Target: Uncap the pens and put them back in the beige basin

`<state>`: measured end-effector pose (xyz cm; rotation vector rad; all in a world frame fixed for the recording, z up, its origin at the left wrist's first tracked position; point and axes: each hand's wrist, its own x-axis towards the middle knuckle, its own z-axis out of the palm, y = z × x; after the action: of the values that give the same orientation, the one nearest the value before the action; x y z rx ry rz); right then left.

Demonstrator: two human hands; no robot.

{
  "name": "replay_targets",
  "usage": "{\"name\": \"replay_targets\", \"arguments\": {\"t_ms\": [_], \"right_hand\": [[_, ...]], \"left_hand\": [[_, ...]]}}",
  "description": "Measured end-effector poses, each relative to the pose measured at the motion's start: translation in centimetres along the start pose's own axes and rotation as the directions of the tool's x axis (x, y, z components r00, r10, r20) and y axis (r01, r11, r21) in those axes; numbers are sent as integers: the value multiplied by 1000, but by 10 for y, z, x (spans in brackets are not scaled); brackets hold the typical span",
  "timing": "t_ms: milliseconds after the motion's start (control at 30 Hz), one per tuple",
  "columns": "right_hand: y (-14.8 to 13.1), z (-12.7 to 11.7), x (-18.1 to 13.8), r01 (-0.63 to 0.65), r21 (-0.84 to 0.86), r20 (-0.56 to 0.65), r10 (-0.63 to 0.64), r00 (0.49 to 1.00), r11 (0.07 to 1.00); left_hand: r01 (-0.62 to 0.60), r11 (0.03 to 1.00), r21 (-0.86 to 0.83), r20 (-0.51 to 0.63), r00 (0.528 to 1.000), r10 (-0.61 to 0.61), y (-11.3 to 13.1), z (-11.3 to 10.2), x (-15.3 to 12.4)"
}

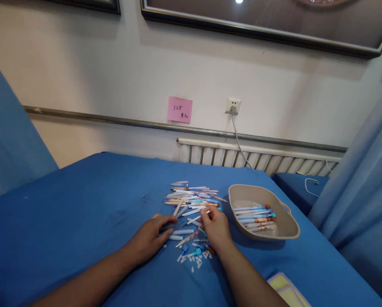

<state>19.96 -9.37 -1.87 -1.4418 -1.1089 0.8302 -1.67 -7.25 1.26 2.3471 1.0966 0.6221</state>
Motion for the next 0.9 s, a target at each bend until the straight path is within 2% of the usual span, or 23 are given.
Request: {"name": "replay_targets", "arguments": {"t_ms": [433, 633, 900], "right_hand": [[3, 6, -1, -14, 104, 24, 11, 1000, 994], [1, 8, -5, 33, 34, 48, -35, 998, 999], [-1, 14, -10, 21, -1, 122, -21, 992, 1000]], "left_hand": [[-67, 996, 64, 17, 998, 66, -3, 2, 6], [-47, 997, 56, 12, 999, 46, -7, 4, 9], [-12, 1000, 24, -15, 1000, 13, -10, 6, 13]]}}
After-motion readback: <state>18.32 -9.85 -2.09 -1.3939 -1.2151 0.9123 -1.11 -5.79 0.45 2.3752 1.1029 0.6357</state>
